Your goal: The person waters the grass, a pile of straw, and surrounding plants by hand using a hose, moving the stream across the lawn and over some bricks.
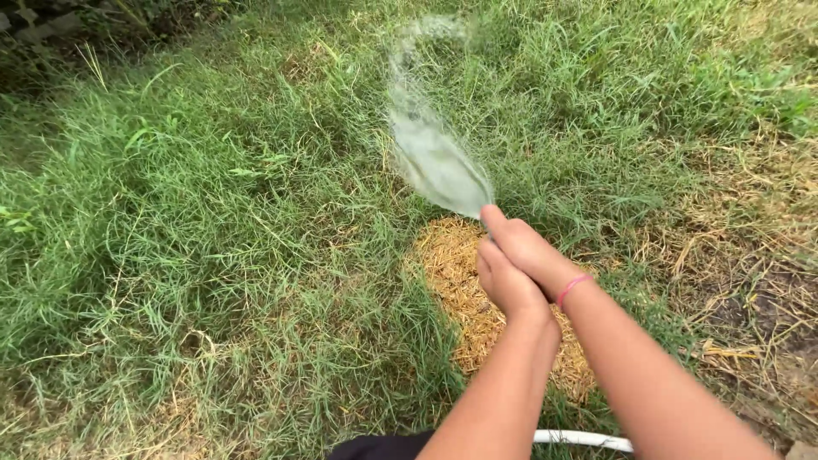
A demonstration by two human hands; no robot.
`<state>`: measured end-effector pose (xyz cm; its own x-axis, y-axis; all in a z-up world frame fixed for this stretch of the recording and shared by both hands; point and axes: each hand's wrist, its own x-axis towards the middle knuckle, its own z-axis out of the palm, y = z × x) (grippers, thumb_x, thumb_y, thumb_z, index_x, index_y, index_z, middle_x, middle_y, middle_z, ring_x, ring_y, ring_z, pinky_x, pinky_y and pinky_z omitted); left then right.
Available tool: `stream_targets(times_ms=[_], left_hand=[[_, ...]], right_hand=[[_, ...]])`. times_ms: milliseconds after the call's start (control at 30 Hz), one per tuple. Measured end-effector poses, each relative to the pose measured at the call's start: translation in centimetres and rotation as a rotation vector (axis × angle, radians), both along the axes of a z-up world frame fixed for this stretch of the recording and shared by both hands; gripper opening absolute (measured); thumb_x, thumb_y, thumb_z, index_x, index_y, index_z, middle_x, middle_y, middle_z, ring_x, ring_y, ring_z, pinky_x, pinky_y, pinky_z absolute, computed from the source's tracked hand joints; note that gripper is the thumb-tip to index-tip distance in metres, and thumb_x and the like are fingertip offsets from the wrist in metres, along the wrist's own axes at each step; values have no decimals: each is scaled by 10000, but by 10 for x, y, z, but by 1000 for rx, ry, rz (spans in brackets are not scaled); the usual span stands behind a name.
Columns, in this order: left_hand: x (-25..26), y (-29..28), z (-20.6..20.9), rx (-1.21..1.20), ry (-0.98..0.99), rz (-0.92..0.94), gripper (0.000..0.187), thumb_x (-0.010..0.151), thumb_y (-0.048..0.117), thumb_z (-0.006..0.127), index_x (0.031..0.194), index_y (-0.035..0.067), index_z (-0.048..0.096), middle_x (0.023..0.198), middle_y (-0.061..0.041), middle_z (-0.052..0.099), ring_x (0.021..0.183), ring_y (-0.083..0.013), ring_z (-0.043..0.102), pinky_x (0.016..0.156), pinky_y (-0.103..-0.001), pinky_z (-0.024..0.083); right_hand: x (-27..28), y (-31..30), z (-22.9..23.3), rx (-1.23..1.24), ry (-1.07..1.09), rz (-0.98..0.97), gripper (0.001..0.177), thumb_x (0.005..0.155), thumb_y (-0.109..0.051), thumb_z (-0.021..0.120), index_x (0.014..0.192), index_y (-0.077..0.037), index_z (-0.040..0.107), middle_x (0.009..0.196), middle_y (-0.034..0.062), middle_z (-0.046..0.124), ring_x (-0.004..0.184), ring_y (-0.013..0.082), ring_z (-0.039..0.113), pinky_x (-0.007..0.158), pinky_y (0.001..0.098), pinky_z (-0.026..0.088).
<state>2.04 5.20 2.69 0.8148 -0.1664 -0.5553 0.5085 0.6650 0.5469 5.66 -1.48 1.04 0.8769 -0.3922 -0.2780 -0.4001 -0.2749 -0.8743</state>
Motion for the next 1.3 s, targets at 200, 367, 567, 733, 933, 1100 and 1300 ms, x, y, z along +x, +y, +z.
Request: stream_targets(times_ms=[200, 367, 567, 733, 933, 1100, 1300], left_hand=[[4, -23, -31, 2, 55, 31, 472, 938, 520, 478, 1095, 102, 629, 1104, -84, 693, 1028, -238, 688, 905, -421, 545], [3, -7, -18, 220, 69, -69, 472, 919, 525, 502, 1075, 109, 661, 1071, -105, 724, 1001, -276, 717, 907, -425, 552], [-1, 20, 26, 229, 113, -79, 465, 902, 561, 501, 1063, 150, 646, 1076, -47, 721, 973, -240, 706, 881, -418, 542], [16, 29, 15, 176, 75, 100, 490, 895, 566, 495, 1041, 120, 635, 1045, -83, 732, 930, -258, 716, 841, -425, 546], [30, 18, -14, 276, 122, -61, 419, 923, 515, 508, 1055, 131, 611, 1056, -87, 698, 931, -246, 690, 844, -427, 541], [59, 3, -61, 145, -2, -293, 492, 986, 484, 486, 1042, 15, 622, 1020, -137, 668, 887, -269, 657, 760, -464, 531], [52, -7, -60, 225, 18, -368, 488, 995, 472, 470, 1145, 17, 561, 1111, -159, 637, 953, -291, 657, 797, -474, 543]], right_hand=[[9, -2, -23, 13, 38, 27, 636, 968, -587, 391, 883, -27, 679, 797, 49, 683, 715, 156, 551, 714, 394, 494], [5, -19, -39, 35, 42, -182, 613, 986, -564, 404, 862, -14, 643, 736, 121, 633, 661, 230, 536, 644, 458, 449], [12, 7, 0, 46, 48, -151, 585, 968, -542, 440, 826, -5, 624, 756, 150, 652, 651, 272, 570, 651, 459, 461], [23, 39, 16, 0, 46, -12, 568, 953, -513, 435, 767, -8, 617, 713, 149, 649, 627, 273, 563, 633, 448, 461], [21, 29, -5, 148, 77, -153, 495, 971, -533, 447, 842, -71, 567, 746, 84, 602, 636, 218, 513, 611, 431, 421], [20, 24, -26, 332, -37, -363, 523, 984, -590, 417, 940, -94, 576, 756, 26, 541, 693, 188, 503, 631, 419, 440], [38, 35, -47, 349, -157, -315, 620, 1008, -616, 401, 955, -39, 623, 833, 62, 579, 736, 185, 511, 669, 424, 450]])
